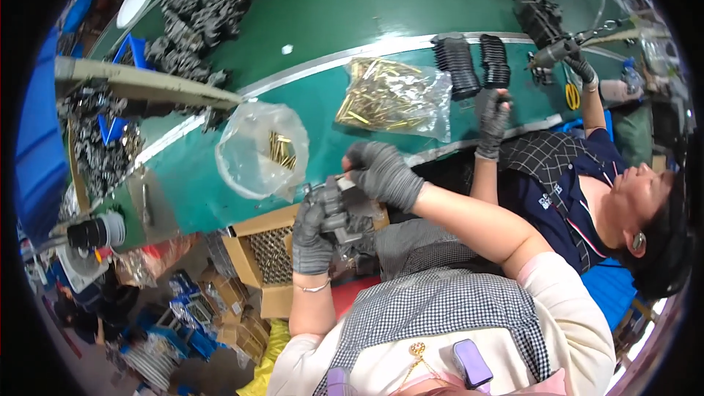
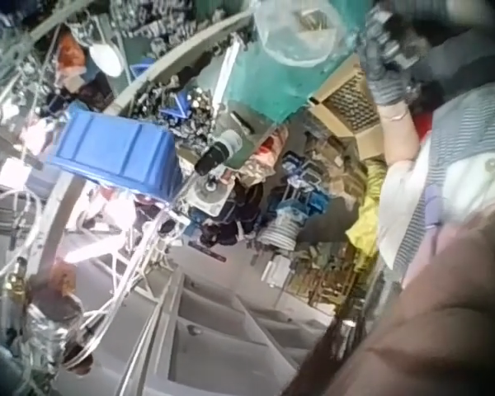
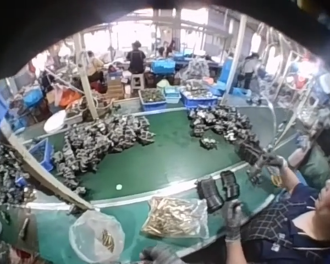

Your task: Assembling and packaging small metal components on a factory production line.

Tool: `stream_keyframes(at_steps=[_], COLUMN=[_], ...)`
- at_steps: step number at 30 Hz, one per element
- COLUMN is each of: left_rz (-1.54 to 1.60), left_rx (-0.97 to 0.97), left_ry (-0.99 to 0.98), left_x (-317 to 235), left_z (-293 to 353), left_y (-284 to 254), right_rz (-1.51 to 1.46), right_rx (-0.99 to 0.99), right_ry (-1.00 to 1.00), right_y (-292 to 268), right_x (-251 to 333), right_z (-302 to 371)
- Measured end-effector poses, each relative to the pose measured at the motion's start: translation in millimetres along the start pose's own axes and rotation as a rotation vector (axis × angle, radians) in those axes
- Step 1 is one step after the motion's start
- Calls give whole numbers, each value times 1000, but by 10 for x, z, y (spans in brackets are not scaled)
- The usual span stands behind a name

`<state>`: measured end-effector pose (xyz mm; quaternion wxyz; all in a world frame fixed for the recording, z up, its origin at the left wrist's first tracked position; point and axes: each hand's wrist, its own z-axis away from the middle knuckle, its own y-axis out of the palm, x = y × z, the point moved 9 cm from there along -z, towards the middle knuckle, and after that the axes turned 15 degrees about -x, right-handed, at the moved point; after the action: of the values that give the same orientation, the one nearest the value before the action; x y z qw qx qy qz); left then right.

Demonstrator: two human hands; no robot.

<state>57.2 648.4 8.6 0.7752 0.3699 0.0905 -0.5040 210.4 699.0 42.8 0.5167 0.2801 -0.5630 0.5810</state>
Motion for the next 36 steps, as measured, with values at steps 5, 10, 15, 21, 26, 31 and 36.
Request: stream_keyframes(at_steps=[5,10,15,21,26,31,36], left_rz=[43,59,-29,9,22,52,73], left_rx=[117,212,108,137,53,-48,44], left_ry=[-69,-32,18,-81,-157,-122,-231], left_x=[28,-4,-17,123,125,112,315], left_z=[-40,-23,-30,-162,-117,-34,-122], left_y=[-43,112,192,142,81,-207,-140], right_rz=[31,-88,116,246,295,76,492], right_rx=[70,101,364,160,-27,-245,-191], right_ry=[14,194,428,162,-74,-721,-723], right_y=[16,24,105,-91,-233,-313,331], right_x=[62,-110,-420,-364,-91,1263,922], right_z=[46,48,168,125,149,306,-348])
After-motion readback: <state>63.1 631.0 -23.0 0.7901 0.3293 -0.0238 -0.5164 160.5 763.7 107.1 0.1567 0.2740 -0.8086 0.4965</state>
